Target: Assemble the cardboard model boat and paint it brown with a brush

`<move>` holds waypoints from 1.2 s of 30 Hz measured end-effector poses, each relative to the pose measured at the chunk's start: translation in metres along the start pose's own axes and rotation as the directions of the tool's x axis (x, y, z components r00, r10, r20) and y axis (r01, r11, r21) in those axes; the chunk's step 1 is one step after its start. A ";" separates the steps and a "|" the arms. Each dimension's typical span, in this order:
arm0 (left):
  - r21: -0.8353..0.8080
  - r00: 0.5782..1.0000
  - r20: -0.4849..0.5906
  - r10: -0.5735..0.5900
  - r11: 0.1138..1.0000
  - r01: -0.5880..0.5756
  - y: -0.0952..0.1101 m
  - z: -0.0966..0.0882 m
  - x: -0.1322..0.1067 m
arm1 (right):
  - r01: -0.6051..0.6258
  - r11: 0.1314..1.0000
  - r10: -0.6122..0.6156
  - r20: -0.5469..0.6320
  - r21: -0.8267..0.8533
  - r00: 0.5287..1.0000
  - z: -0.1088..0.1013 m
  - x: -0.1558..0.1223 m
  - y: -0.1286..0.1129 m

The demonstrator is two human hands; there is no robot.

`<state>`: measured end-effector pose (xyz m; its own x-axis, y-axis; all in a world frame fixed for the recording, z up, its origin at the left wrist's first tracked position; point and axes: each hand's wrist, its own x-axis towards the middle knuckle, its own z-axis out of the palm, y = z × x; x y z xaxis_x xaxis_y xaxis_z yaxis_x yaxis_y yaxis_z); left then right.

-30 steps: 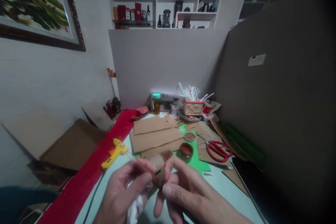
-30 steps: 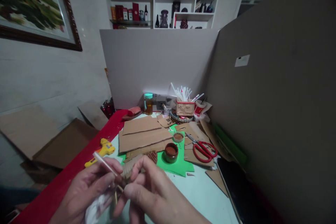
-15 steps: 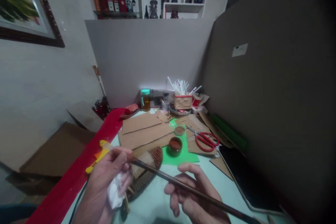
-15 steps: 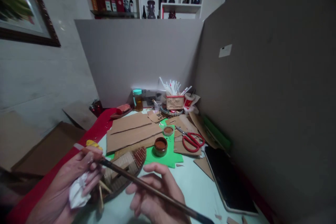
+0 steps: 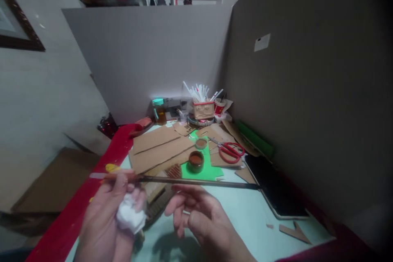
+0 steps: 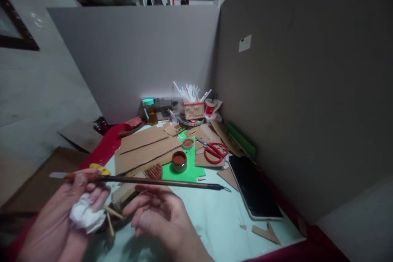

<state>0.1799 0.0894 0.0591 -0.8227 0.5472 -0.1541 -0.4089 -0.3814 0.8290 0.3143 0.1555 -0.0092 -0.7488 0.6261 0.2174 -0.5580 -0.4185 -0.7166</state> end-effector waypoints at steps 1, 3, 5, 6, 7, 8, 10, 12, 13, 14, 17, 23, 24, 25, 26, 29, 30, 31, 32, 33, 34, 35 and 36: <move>-0.007 1.000 -0.006 0.011 1.000 -0.011 -0.002 0.002 -0.003 | -0.031 0.998 0.029 -0.036 -0.047 0.999 0.004 0.000 -0.001; -0.013 1.000 -0.004 0.029 0.999 -0.029 -0.007 0.004 -0.009 | -0.069 0.977 0.056 -0.070 -0.200 0.996 0.013 -0.002 -0.004; -0.009 0.999 0.021 0.025 1.000 -0.025 -0.011 0.004 -0.014 | -0.021 0.901 0.002 -0.045 -0.434 0.999 0.019 -0.003 -0.005; 0.001 0.999 0.037 0.019 1.000 -0.019 -0.013 0.004 -0.017 | 0.032 0.835 -0.053 -0.023 -0.550 0.998 0.020 -0.004 -0.003; 0.016 0.999 0.054 0.009 1.000 -0.010 -0.015 0.003 -0.018 | 0.097 0.750 -0.116 0.014 -0.654 0.993 0.022 -0.004 0.000; 0.029 0.998 0.068 0.001 1.000 -0.003 -0.017 0.002 -0.020 | 0.165 0.655 -0.187 0.053 -0.737 0.981 0.022 -0.003 0.005; 0.034 0.996 0.093 -0.006 0.999 0.003 -0.020 -0.001 -0.021 | 0.273 0.463 -0.346 0.112 -0.843 0.931 0.023 0.000 0.018; 0.009 0.994 0.105 -0.002 1.000 0.001 -0.024 -0.004 -0.021 | 0.381 0.296 -0.477 0.211 -0.876 0.853 0.023 0.006 0.032; -0.007 0.995 0.103 0.000 1.000 0.001 -0.025 -0.005 -0.021 | 0.435 0.235 -0.539 0.256 -0.869 0.802 0.023 0.010 0.037; -0.019 0.995 0.096 -0.004 1.000 0.006 -0.027 -0.007 -0.021 | 0.489 0.181 -0.602 0.297 -0.853 0.741 0.024 0.014 0.041; -0.023 0.997 0.061 -0.044 0.999 0.045 -0.028 -0.010 -0.021 | 0.596 -0.022 -0.661 0.459 -0.803 0.593 0.026 0.023 0.041; 0.046 0.990 0.080 -0.114 0.993 0.110 -0.026 -0.014 -0.020 | 0.648 -0.105 -0.553 0.586 -0.755 0.593 0.029 0.021 0.028; 0.059 0.988 0.091 -0.127 0.991 0.122 -0.026 -0.015 -0.020 | 0.663 -0.071 -0.546 0.585 -0.745 0.599 0.028 0.021 0.028; 0.073 0.985 0.097 -0.141 0.988 0.135 -0.026 -0.015 -0.020 | 0.667 -0.042 -0.534 0.581 -0.744 0.614 0.027 0.020 0.029; 0.088 0.983 0.100 -0.156 0.985 0.148 -0.026 -0.015 -0.021 | 0.670 -0.025 -0.523 0.581 -0.742 0.624 0.027 0.020 0.030; 0.101 0.980 0.099 -0.171 0.982 0.162 -0.025 -0.014 -0.023 | 0.681 -0.021 -0.522 0.588 -0.732 0.617 0.027 0.021 0.033; 0.091 0.983 0.091 -0.162 0.984 0.153 -0.025 -0.013 -0.024 | 0.676 -0.028 -0.529 0.585 -0.736 0.615 0.028 0.021 0.034; 0.078 0.986 0.077 -0.148 0.987 0.142 -0.025 -0.012 -0.025 | 0.670 -0.036 -0.540 0.578 -0.742 0.612 0.030 0.021 0.034; 0.067 0.989 0.058 -0.135 0.989 0.131 -0.025 -0.011 -0.026 | 0.668 -0.039 -0.560 0.570 -0.743 0.601 0.031 0.021 0.034; 0.057 0.992 0.038 -0.123 0.991 0.121 -0.025 -0.011 -0.026 | 0.662 -0.038 -0.575 0.559 -0.748 0.598 0.033 0.021 0.034; 0.050 0.993 0.020 -0.114 0.992 0.113 -0.025 -0.011 -0.026 | 0.667 -0.037 -0.581 0.559 -0.745 0.592 0.034 0.021 0.033; 0.042 0.994 0.009 -0.106 0.994 0.105 -0.026 -0.010 -0.026 | 0.673 -0.032 -0.586 0.559 -0.739 0.586 0.035 0.021 0.033; 0.035 0.995 0.003 -0.099 0.995 0.099 -0.026 -0.010 -0.026 | 0.684 -0.029 -0.589 0.565 -0.729 0.578 0.036 0.021 0.033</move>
<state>0.2077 0.0775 0.0357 -0.7769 0.5847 -0.2336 -0.4743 -0.2995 0.8279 0.2674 0.1313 -0.0042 -0.3058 0.2367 0.9222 -0.2350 0.9199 -0.3140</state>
